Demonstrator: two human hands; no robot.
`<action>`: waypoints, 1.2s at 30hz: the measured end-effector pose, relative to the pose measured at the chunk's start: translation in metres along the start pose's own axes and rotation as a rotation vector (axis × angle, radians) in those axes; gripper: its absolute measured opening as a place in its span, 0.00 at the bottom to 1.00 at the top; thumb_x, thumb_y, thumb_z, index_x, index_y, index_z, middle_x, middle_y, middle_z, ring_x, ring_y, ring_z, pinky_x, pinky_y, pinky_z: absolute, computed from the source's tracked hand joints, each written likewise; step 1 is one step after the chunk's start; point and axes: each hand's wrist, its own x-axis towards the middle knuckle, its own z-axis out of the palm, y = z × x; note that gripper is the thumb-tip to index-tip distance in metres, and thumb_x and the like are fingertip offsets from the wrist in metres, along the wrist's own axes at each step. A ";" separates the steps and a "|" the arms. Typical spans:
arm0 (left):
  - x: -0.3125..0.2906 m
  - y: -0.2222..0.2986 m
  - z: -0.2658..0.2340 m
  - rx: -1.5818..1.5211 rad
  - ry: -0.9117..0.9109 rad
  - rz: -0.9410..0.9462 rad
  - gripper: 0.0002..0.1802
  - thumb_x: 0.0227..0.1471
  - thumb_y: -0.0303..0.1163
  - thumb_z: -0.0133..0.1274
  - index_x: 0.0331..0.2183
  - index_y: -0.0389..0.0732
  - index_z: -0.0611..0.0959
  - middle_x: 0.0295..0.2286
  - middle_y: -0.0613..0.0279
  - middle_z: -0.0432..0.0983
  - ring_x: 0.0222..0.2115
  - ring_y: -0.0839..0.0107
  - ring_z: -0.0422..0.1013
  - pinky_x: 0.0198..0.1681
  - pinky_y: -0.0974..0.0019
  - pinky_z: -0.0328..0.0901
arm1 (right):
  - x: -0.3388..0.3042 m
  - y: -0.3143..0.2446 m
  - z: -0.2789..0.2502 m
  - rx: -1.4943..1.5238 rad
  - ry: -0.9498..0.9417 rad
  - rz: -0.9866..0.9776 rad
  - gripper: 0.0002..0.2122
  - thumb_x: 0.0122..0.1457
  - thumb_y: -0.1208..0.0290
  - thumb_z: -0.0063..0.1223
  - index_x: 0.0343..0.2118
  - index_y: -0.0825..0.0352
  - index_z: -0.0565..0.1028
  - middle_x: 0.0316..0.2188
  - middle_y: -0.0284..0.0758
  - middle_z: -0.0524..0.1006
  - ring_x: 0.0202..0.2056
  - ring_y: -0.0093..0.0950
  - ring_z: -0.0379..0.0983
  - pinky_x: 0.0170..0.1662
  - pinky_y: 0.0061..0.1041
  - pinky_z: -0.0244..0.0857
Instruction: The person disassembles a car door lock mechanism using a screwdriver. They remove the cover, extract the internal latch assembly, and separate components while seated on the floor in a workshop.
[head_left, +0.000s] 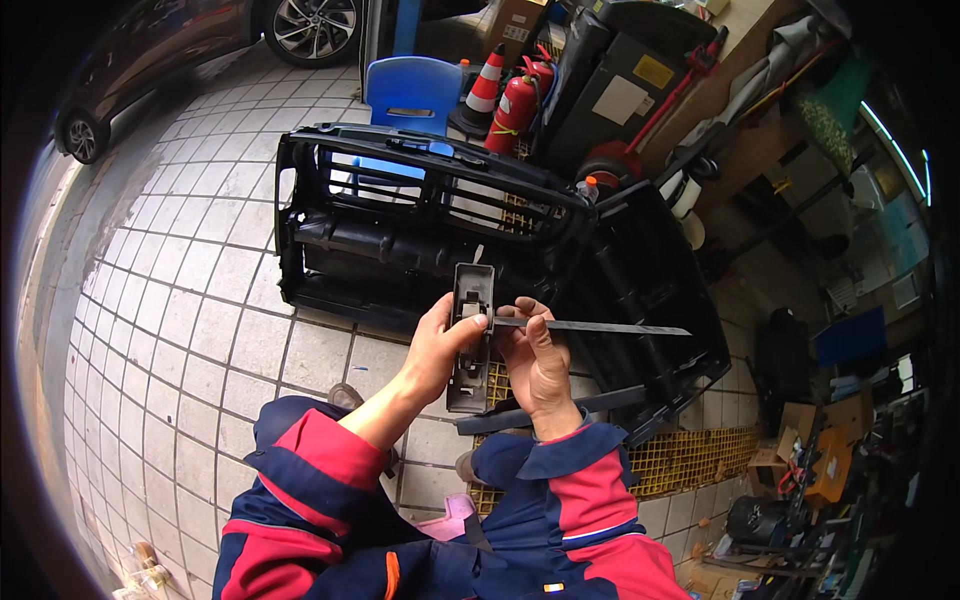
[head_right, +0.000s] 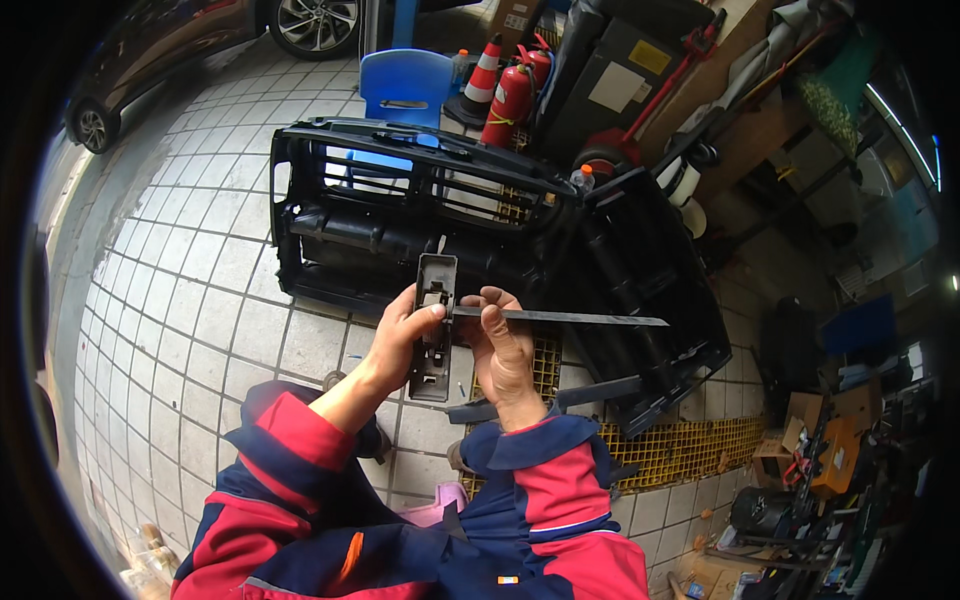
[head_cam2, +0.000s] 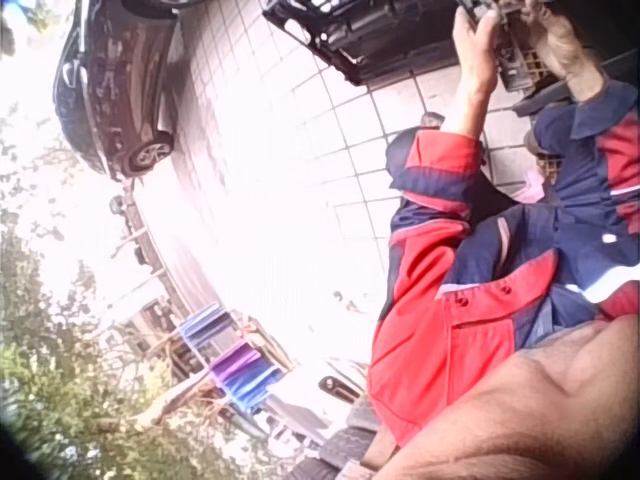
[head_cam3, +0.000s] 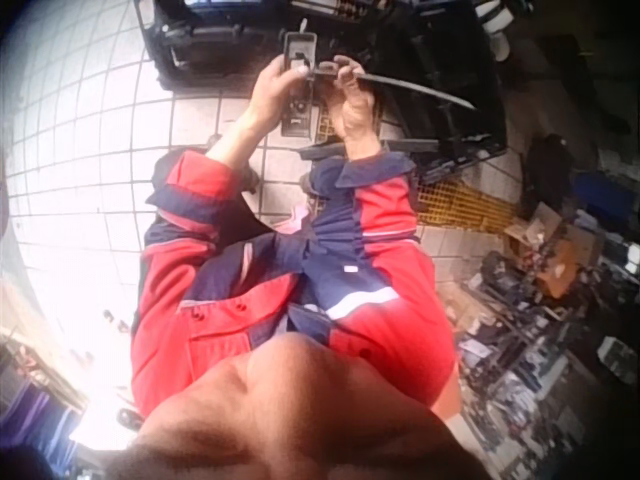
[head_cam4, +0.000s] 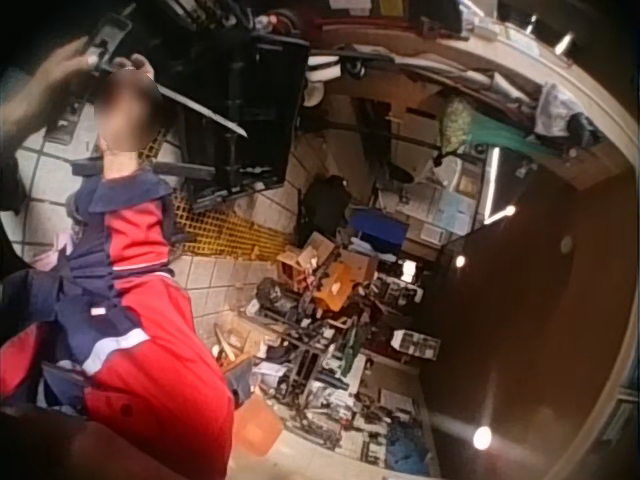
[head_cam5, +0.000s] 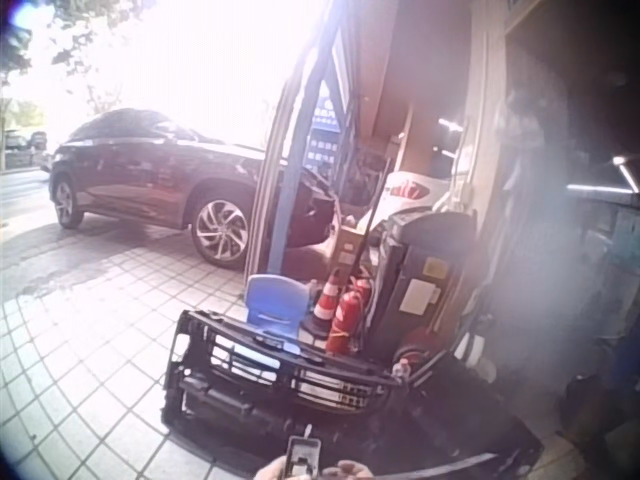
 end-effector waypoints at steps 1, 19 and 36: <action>0.000 0.000 0.001 0.016 0.000 0.021 0.18 0.60 0.39 0.62 0.47 0.39 0.80 0.34 0.70 0.77 0.33 0.81 0.69 0.39 0.73 0.66 | 0.000 0.000 0.001 0.002 0.027 0.008 0.23 0.65 0.57 0.67 0.55 0.64 0.72 0.47 0.36 0.81 0.49 0.29 0.79 0.56 0.33 0.72; 0.000 0.000 0.007 -0.156 -0.057 -0.008 0.17 0.63 0.37 0.57 0.50 0.40 0.77 0.38 0.69 0.77 0.38 0.80 0.71 0.42 0.72 0.67 | -0.002 -0.010 0.003 -0.037 0.081 0.048 0.15 0.68 0.66 0.64 0.52 0.63 0.72 0.47 0.36 0.80 0.48 0.27 0.79 0.55 0.35 0.74; 0.000 -0.006 0.008 -0.200 -0.019 0.003 0.15 0.67 0.35 0.51 0.52 0.39 0.76 0.39 0.68 0.78 0.39 0.80 0.73 0.45 0.71 0.69 | 0.000 0.005 -0.009 -0.157 0.061 -0.090 0.22 0.62 0.54 0.70 0.47 0.64 0.74 0.45 0.38 0.83 0.45 0.31 0.83 0.50 0.35 0.80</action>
